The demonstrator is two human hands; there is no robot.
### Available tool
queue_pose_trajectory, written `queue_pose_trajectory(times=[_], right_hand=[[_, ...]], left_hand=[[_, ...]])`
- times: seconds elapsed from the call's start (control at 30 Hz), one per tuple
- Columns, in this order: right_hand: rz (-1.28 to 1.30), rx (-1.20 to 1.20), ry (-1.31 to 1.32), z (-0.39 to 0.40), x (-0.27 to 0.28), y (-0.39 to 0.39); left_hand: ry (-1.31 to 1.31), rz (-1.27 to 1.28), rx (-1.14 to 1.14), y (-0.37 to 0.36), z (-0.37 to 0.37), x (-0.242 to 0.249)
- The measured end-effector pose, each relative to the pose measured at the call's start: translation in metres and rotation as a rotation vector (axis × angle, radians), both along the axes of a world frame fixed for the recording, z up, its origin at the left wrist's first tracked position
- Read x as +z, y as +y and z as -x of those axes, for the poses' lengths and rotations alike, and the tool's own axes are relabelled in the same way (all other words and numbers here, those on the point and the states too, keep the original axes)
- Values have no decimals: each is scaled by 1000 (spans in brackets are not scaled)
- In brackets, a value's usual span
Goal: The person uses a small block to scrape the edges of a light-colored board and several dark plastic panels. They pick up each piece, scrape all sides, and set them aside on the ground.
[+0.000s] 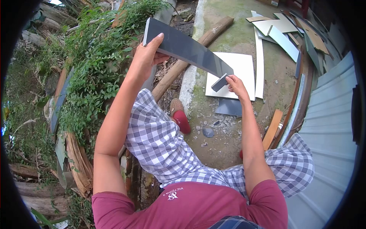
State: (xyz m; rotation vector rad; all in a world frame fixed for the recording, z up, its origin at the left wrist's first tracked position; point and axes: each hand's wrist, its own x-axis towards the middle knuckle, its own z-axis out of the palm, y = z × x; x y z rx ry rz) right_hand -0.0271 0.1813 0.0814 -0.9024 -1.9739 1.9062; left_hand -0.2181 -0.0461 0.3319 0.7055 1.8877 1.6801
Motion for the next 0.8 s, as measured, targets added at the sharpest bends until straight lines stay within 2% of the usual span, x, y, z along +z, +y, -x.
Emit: queue_pose_trajectory(times=[0.2,0.27,0.47,0.67,0.77,0.8], right_hand=[[-29,-155,-96,-10,-24,0],[32,-267,-124,-13,-36,2],[244,-366,-54,-10,-51,10],[315,-407,-5,-10,-54,11],[265,-483,-115,-20,-87,18],[327,-527,-112,-24,-93,18]], left_hand=[[33,-22,0,3,-10,8],[40,-28,-7,3,-12,8],[71,-38,-38,4,-18,11],[79,-37,-21,5,-20,13],[77,-14,-11,5,-18,11],[85,-15,-17,4,-19,12]])
